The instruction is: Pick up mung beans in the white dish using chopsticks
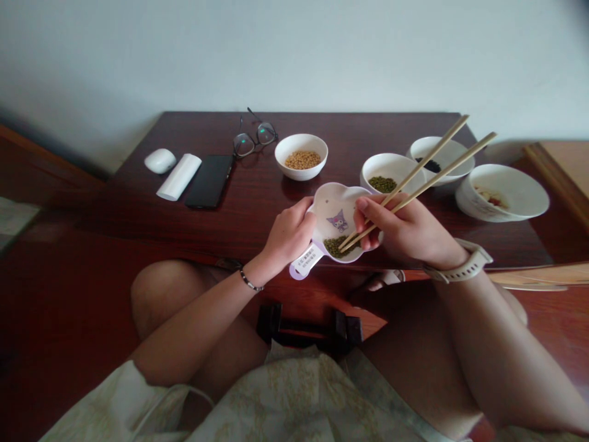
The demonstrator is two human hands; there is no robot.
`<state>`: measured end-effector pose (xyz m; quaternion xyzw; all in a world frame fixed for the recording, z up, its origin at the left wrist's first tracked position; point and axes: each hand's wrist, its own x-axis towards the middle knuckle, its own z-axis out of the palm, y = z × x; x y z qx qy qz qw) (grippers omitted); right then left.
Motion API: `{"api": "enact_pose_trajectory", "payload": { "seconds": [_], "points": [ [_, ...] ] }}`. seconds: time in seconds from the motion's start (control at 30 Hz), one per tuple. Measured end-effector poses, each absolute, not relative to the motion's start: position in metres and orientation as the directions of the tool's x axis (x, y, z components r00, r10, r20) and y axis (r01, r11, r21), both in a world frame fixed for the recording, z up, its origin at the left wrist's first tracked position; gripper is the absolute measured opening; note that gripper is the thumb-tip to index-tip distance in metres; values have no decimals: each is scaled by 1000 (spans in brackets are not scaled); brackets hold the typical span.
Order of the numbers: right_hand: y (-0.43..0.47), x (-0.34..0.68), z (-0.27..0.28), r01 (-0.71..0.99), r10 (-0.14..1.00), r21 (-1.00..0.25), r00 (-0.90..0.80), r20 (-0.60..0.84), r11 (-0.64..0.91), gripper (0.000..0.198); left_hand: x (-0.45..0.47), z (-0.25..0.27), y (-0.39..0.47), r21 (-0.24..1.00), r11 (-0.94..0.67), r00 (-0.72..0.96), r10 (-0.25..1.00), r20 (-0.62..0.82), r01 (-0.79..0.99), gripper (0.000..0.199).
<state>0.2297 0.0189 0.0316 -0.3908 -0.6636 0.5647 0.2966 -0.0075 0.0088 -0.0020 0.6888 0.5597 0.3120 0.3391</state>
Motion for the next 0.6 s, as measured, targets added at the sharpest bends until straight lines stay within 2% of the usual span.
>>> {"api": "enact_pose_trajectory", "payload": {
  "seconds": [0.6],
  "points": [
    [20, 230, 39, 176, 888, -984, -457, -56, 29, 55, -8, -2, 9, 808, -146, 180, 982, 50, 571, 29]
  ]
}}
